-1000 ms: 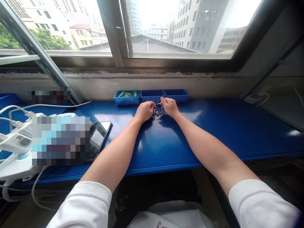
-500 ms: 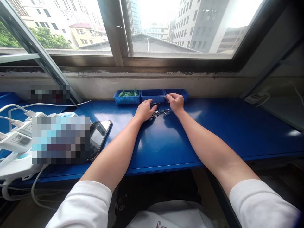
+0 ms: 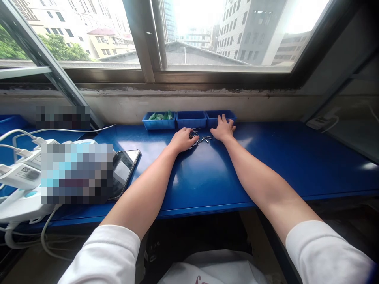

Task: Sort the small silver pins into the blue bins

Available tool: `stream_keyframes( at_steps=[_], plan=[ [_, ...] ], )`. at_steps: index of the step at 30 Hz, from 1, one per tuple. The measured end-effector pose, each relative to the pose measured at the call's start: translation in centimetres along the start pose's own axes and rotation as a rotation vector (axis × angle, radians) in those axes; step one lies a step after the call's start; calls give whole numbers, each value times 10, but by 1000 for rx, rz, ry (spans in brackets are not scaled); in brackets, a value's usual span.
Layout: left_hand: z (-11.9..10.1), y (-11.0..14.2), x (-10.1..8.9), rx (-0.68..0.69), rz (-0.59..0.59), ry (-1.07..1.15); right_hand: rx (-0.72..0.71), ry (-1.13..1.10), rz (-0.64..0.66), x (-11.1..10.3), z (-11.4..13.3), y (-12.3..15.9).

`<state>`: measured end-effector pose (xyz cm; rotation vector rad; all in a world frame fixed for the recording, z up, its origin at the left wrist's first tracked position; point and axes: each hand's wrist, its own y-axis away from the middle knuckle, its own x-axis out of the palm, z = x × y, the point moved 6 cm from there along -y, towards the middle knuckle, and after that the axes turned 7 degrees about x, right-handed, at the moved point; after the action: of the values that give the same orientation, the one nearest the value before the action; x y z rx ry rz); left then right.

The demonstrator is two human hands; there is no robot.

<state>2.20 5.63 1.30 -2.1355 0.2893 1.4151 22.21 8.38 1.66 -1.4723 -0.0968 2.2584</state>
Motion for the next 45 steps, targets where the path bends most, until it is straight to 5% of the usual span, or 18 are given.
stream_keyframes(
  at_steps=[8, 13, 17, 30, 37, 45],
  plan=[
    [-5, 1, 4, 50, 110, -37, -121, -127, -151, -16, 16, 13],
    [-8, 0, 3, 73, 110, -49, -261, -130, 152, -8, 33, 24],
    [-9, 0, 2, 83, 104, -46, -356, -143, 249, 2, 36, 29],
    [-9, 0, 2, 81, 103, -41, -460, -242, 307, 11, 42, 34],
    [-8, 0, 4, 100, 104, -59, -389, -170, 130, 4, 35, 23],
    [-9, 0, 2, 85, 107, -42, -399, -183, 274, 15, 28, 19]
  ],
)
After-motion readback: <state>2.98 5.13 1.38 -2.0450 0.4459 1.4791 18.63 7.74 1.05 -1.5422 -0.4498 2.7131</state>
